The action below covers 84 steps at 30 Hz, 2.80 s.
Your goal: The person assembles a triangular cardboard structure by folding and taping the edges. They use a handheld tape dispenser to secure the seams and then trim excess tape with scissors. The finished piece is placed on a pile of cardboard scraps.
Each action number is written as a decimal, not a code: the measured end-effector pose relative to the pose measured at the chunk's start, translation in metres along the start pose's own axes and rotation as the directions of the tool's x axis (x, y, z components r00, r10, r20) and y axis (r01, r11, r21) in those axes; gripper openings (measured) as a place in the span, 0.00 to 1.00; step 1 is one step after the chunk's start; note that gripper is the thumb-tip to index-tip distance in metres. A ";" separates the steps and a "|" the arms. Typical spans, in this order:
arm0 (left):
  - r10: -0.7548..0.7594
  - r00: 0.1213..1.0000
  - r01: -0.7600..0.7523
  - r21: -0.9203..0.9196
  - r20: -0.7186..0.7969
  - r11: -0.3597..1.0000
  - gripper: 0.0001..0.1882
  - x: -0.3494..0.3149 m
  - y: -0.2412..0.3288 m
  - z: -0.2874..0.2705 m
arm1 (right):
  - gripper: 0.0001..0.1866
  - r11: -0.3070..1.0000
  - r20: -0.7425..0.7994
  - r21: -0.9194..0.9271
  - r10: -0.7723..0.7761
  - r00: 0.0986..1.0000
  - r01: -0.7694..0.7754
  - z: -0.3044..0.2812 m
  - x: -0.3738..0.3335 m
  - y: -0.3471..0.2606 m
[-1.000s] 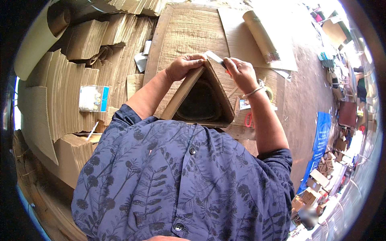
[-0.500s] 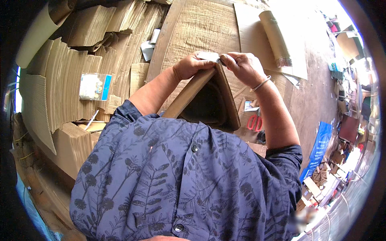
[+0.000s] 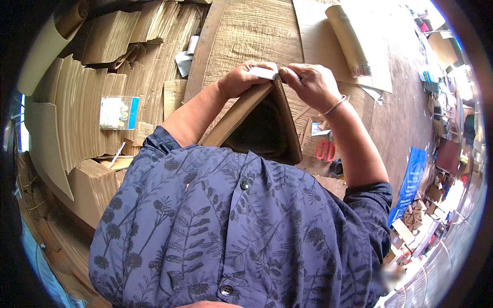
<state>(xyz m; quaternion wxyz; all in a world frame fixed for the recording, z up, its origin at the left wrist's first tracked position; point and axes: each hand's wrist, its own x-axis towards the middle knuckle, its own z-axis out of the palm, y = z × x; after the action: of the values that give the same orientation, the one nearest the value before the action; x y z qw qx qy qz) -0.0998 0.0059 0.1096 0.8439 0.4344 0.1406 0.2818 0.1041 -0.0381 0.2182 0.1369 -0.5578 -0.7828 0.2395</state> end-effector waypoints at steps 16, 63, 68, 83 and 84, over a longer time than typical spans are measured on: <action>0.027 1.000 -0.027 0.097 -0.001 0.995 0.12 -0.001 0.002 -0.003 | 0.16 0.976 -0.045 -0.037 -0.216 0.975 0.215 -0.007 -0.066 0.016; 0.085 0.996 -0.075 0.266 -0.024 0.961 0.14 0.006 -0.004 -0.013 | 0.18 0.612 0.173 0.694 0.372 0.912 -0.380 0.017 -0.199 0.090; -0.004 0.992 0.048 0.345 -0.128 0.937 0.28 -0.028 0.021 0.019 | 0.29 0.211 0.340 0.695 0.746 0.573 -0.687 0.116 -0.179 0.164; 0.018 0.918 0.240 0.593 -0.396 0.769 0.24 -0.127 0.059 0.067 | 0.24 0.380 -0.098 0.925 0.213 0.972 0.010 0.103 -0.061 0.058; 0.024 0.925 0.210 0.561 -0.380 0.801 0.24 -0.126 0.060 0.063 | 0.25 0.339 -0.139 0.935 0.081 0.987 0.103 0.100 -0.055 0.035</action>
<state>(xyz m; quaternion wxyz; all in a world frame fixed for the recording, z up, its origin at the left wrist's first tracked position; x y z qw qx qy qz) -0.1917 -0.0826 0.1941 0.6374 0.6070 0.3986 0.2577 0.1034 -0.1026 0.1180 0.4966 -0.3893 -0.4927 0.5993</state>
